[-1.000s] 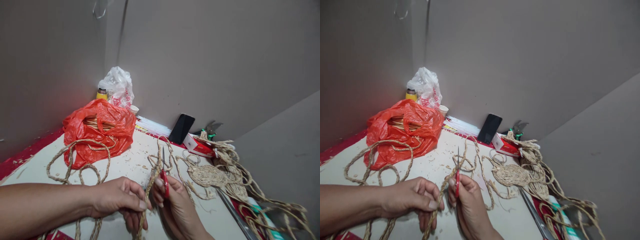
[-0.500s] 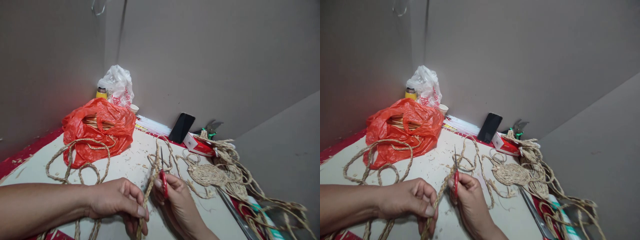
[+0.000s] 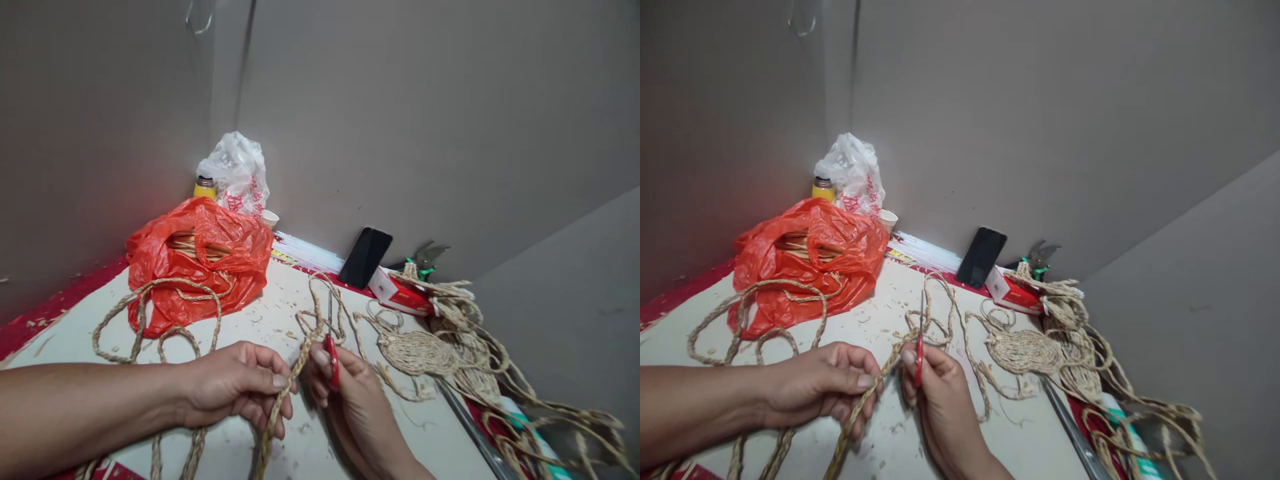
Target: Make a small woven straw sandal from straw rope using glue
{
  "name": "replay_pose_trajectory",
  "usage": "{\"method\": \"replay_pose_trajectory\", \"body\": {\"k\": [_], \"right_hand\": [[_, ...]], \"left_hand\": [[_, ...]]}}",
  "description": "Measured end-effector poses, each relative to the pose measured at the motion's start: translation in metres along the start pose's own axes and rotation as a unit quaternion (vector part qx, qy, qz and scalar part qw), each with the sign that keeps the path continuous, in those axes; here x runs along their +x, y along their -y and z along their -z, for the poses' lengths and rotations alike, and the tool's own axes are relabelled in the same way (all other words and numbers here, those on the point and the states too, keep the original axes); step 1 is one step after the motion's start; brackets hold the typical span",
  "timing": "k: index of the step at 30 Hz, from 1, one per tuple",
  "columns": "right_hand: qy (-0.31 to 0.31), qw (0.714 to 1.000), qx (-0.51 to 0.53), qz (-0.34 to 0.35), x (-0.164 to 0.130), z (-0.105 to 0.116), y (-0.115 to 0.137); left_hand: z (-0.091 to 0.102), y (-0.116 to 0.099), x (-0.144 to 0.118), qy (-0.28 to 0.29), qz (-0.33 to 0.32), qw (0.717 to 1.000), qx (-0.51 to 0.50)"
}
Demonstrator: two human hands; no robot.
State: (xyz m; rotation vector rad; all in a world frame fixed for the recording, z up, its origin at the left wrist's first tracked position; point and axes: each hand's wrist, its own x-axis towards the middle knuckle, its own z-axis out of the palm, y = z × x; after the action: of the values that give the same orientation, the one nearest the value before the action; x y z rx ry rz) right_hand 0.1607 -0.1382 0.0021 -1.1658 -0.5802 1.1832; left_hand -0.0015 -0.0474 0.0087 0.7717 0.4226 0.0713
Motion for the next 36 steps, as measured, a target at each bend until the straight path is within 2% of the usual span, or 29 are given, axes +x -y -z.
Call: {"method": "replay_pose_trajectory", "body": {"k": [5, 8, 13, 16, 19, 27, 31, 36], "right_hand": [[0.026, 0.997, 0.055, -0.056, 0.004, -0.001, 0.004], [0.037, 0.995, 0.058, -0.066, 0.003, -0.002, 0.004], [0.045, 0.998, 0.023, -0.044, -0.003, -0.004, 0.000], [0.025, 0.999, 0.005, -0.021, -0.003, -0.002, -0.003], [-0.013, 1.000, -0.010, 0.005, -0.002, 0.000, -0.004], [-0.029, 0.998, -0.060, 0.016, -0.001, 0.002, -0.002], [0.006, 0.994, -0.111, 0.015, -0.003, 0.000, -0.006], [0.008, 1.000, -0.026, -0.014, -0.002, -0.004, -0.003]], "left_hand": [[0.000, 0.000, 0.001, 0.036, 0.051, 0.998, 0.011], [-0.001, 0.001, 0.002, 0.036, 0.071, 0.996, 0.032], [-0.003, 0.003, 0.002, 0.018, 0.031, 0.998, 0.057], [-0.001, 0.005, 0.002, 0.018, 0.004, 0.997, 0.074], [0.001, 0.008, 0.004, 0.021, -0.003, 0.996, 0.085], [-0.002, 0.008, 0.003, 0.013, -0.004, 0.998, 0.056], [-0.002, 0.009, 0.004, -0.002, -0.028, 0.998, 0.056], [0.000, 0.013, 0.007, 0.009, -0.026, 0.997, 0.073]]}}
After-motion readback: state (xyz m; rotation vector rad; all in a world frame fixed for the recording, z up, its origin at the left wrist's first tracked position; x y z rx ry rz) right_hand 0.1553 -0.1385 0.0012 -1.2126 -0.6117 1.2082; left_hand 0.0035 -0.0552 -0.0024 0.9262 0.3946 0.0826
